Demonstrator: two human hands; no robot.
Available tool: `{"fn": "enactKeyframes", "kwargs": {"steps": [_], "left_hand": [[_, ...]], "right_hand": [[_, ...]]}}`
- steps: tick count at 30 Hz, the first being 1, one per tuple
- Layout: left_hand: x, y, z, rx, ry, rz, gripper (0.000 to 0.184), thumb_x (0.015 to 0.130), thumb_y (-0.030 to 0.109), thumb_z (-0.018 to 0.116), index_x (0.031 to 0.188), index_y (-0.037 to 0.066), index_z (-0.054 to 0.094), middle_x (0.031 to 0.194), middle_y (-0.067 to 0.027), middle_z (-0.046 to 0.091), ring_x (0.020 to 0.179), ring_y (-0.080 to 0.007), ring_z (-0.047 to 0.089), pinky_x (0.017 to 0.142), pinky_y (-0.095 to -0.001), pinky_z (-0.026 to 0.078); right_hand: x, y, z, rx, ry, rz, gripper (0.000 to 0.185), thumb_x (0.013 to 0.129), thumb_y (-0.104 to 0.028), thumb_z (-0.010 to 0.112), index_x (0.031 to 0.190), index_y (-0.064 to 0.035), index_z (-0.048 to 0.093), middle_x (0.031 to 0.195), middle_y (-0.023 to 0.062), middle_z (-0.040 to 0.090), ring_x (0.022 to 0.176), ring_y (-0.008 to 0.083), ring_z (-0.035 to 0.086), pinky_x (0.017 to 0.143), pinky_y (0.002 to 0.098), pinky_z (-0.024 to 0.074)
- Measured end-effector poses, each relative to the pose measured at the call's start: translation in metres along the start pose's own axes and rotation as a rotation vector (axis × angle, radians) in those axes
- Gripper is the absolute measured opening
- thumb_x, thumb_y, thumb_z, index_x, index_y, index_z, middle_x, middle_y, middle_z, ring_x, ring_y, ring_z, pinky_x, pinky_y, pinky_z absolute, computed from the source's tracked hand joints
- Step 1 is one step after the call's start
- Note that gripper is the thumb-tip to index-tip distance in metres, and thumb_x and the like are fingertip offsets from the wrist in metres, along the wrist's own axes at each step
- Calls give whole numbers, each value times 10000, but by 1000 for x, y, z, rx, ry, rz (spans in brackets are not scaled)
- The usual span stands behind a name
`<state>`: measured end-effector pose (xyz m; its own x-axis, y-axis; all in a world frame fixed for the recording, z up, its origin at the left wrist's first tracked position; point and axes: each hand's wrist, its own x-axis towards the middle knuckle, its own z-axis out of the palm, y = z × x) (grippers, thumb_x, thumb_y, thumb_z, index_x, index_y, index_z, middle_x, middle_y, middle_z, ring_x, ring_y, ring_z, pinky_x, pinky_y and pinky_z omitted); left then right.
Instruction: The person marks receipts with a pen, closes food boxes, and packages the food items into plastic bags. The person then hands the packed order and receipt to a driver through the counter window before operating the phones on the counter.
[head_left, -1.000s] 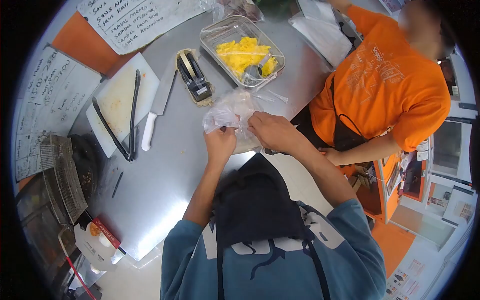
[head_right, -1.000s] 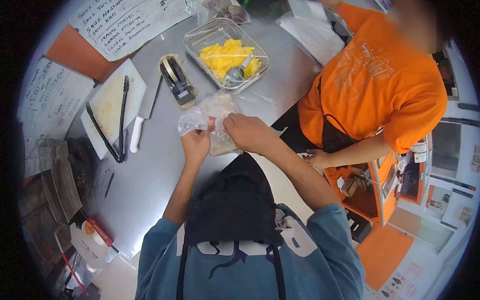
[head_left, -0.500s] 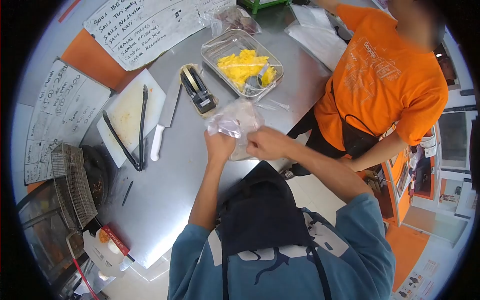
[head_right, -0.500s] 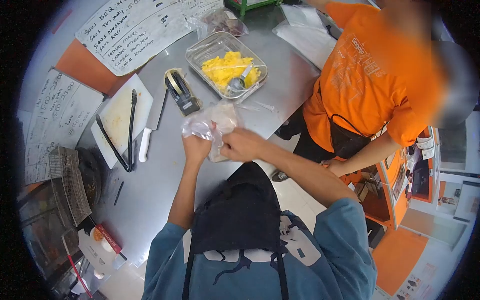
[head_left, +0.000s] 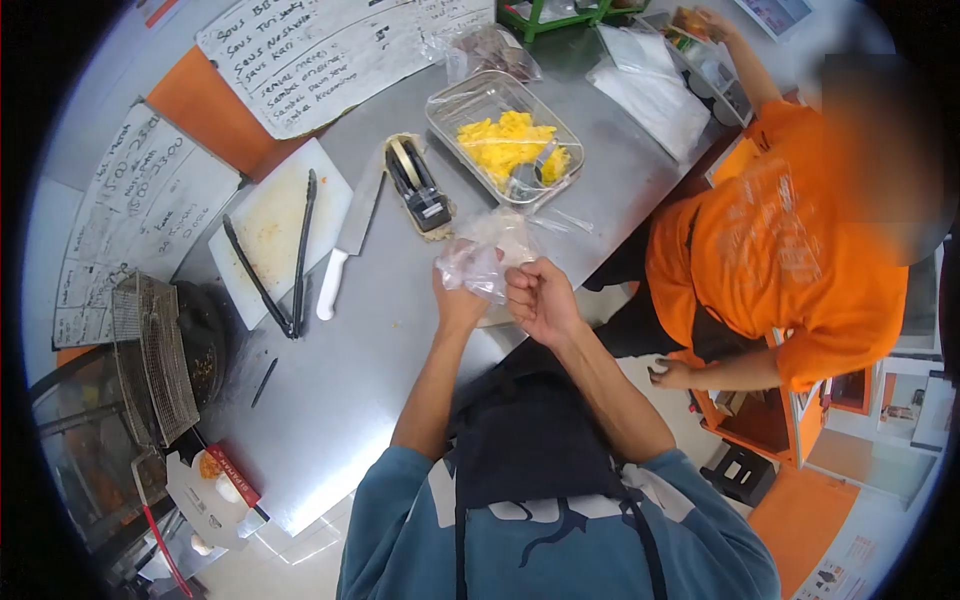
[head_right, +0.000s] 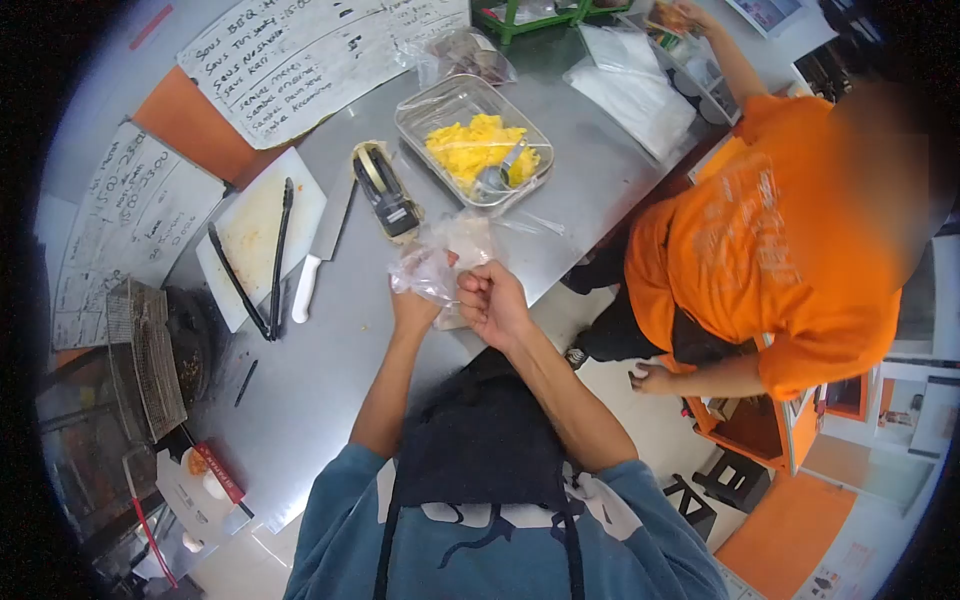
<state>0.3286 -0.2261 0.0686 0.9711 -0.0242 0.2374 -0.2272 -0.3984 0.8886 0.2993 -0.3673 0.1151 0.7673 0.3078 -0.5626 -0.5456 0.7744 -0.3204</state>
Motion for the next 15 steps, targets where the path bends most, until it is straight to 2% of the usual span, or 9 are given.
{"fn": "enactKeyframes", "kwargs": {"steps": [2,5,9,13,15], "left_hand": [[-4,1,8,34,-6,-52,126,740,114,698,856,68,718,828,-100,651,813,-294,631,739,-405,481],[1,0,8,-205,-64,-60,166,732,94,682,894,74,714,859,-118,646,853,-305,610,770,-423,464],[-5,5,6,-137,21,-7,283,727,48,636,1007,64,672,1009,-163,610,972,-350,529,839,-438,411],[-6,-4,15,24,71,47,280,703,40,633,983,36,649,1015,-157,600,979,-328,515,890,-445,359],[-8,-12,22,96,98,86,269,692,38,634,961,30,644,999,-151,600,981,-314,513,902,-443,340]], "right_hand": [[-5,2,2,-61,78,-33,214,846,-178,457,663,-135,354,687,-5,416,473,82,255,396,239,218],[-1,-11,-4,-90,-5,11,202,847,-183,461,666,-134,387,685,-4,421,483,84,274,406,232,230],[13,-34,5,19,-53,-133,159,853,-178,463,708,-114,457,688,-2,447,514,91,319,417,234,256],[0,-14,25,1,54,-70,171,856,-165,452,701,-96,430,701,4,436,526,98,316,436,234,262],[-2,-1,10,24,31,-97,171,857,-163,450,705,-92,423,711,9,433,537,97,320,443,238,266]]}}
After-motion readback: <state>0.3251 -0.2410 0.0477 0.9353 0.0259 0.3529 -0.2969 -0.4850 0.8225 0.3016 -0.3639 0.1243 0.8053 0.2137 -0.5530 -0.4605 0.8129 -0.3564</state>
